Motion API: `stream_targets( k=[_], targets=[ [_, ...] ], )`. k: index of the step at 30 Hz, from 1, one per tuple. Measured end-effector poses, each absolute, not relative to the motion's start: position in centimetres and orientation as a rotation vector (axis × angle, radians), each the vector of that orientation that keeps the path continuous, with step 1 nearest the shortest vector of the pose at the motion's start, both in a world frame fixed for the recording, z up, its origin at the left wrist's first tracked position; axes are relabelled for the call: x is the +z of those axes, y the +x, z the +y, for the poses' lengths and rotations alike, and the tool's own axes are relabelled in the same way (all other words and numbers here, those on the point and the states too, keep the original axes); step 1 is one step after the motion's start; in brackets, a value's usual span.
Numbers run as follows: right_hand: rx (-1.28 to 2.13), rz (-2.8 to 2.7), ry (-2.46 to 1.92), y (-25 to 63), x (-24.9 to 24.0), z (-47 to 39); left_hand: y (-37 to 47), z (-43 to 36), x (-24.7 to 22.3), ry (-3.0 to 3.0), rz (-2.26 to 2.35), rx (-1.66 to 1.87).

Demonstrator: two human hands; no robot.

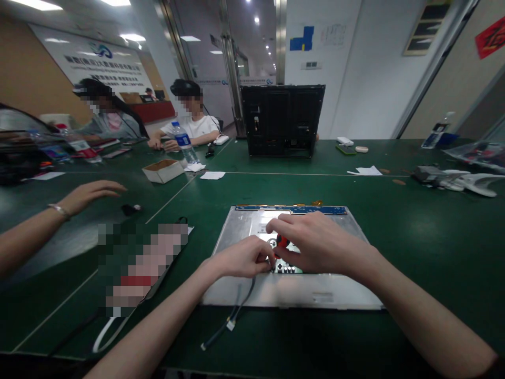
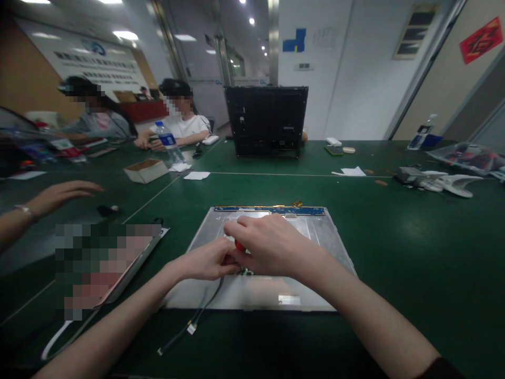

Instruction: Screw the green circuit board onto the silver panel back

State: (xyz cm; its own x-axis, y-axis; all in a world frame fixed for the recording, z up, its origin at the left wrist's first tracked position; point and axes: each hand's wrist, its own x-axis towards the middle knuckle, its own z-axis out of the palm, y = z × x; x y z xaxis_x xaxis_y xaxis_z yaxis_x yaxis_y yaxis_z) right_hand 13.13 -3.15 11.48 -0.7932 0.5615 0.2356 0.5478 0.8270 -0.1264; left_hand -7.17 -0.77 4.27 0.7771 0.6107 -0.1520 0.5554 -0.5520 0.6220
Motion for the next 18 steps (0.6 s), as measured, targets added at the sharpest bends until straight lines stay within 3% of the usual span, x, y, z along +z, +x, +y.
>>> stream_targets(
  k=[18],
  targets=[
    [0.054, -2.742, -0.837, 13.2, 11.2, -3.2, -6.9, -1.0, 5.4, 2.286, 1.042, 0.100]
  ],
)
